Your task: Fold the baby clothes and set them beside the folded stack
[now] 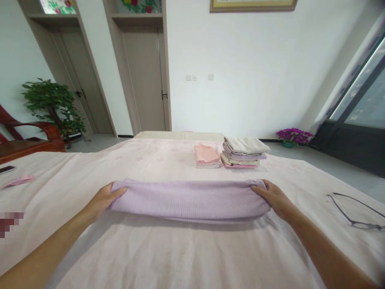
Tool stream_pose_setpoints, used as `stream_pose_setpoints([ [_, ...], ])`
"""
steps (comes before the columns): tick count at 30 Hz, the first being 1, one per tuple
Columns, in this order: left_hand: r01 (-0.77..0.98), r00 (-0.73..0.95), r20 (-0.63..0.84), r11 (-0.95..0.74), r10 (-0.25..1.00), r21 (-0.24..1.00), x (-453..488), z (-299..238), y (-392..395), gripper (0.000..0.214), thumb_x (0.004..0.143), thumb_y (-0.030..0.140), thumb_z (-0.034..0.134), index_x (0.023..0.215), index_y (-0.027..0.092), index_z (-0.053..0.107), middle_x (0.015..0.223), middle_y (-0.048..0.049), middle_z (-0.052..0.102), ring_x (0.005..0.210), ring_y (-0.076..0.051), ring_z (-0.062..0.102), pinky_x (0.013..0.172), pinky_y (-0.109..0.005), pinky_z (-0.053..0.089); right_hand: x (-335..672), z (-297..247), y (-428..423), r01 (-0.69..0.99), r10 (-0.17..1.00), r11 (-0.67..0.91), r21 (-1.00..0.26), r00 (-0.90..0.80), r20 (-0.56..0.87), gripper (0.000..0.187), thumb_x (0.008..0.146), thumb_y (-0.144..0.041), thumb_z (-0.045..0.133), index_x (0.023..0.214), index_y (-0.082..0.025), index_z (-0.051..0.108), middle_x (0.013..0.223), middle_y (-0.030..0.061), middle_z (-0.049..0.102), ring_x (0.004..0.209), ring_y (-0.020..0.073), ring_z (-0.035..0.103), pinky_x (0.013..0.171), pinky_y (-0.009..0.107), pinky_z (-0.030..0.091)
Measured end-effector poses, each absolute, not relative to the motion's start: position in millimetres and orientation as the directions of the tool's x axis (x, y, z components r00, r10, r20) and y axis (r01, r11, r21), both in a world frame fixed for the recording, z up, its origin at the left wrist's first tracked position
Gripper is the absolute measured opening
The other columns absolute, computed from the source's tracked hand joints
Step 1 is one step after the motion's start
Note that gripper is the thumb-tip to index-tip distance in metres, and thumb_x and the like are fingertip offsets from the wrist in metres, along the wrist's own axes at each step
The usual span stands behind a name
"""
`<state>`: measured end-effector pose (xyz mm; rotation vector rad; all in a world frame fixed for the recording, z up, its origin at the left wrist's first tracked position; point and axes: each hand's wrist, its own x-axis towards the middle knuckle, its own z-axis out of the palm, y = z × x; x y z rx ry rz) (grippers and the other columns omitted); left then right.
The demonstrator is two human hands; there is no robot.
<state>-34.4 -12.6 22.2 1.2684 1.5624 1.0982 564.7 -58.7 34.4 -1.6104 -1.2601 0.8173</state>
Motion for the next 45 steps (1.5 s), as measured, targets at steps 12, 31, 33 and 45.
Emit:
stream_pose_setpoints([
  [12,0.851,-0.055,0.431,-0.183,0.901,0.492,9,-10,38,0.040,0.083,0.047,0.054,0.114,0.022,0.061,0.116,-0.0075,0.060,0.100,-0.023,0.062,0.084,-0.031,0.049,551,2,-40,0.931,0.822,-0.003,-0.365,0.210,0.529,0.025,0.083,-0.026,0.051,0.103,-0.024,0.066,0.106,0.0055,0.066,0.098,0.0227,0.058,0.085,0.036,0.045],
  [31,0.907,0.150,0.285,-0.247,0.947,0.341,6,-26,14,0.028,0.088,0.034,0.047,0.107,0.026,0.065,0.118,-0.0038,0.059,0.095,-0.019,0.063,0.082,-0.027,0.046,523,17,-75,0.978,0.907,0.197,-0.070,-0.155,0.392,0.038,0.076,-0.017,0.053,0.112,-0.027,0.060,0.116,0.0020,0.062,0.088,0.0173,0.062,0.064,0.026,0.040],
  [33,0.908,0.161,0.307,-0.263,0.938,0.328,5,-28,14,0.028,0.087,0.035,0.048,0.107,0.025,0.065,0.115,-0.0047,0.060,0.100,-0.021,0.061,0.085,-0.029,0.046,521,16,-74,0.980,0.902,0.187,-0.059,-0.148,0.405,0.031,0.077,-0.016,0.052,0.105,-0.026,0.060,0.110,0.0018,0.063,0.083,0.0167,0.062,0.063,0.026,0.038],
  [45,0.914,0.086,0.417,-0.238,0.905,0.329,-4,-38,24,0.032,0.090,0.041,0.045,0.102,0.022,0.066,0.110,-0.0089,0.063,0.102,-0.024,0.060,0.093,-0.033,0.044,522,17,-76,0.972,0.873,0.234,-0.020,-0.202,0.443,0.014,0.073,-0.012,0.049,0.078,-0.023,0.057,0.081,0.0003,0.062,0.071,0.0155,0.055,0.066,0.027,0.032],
])
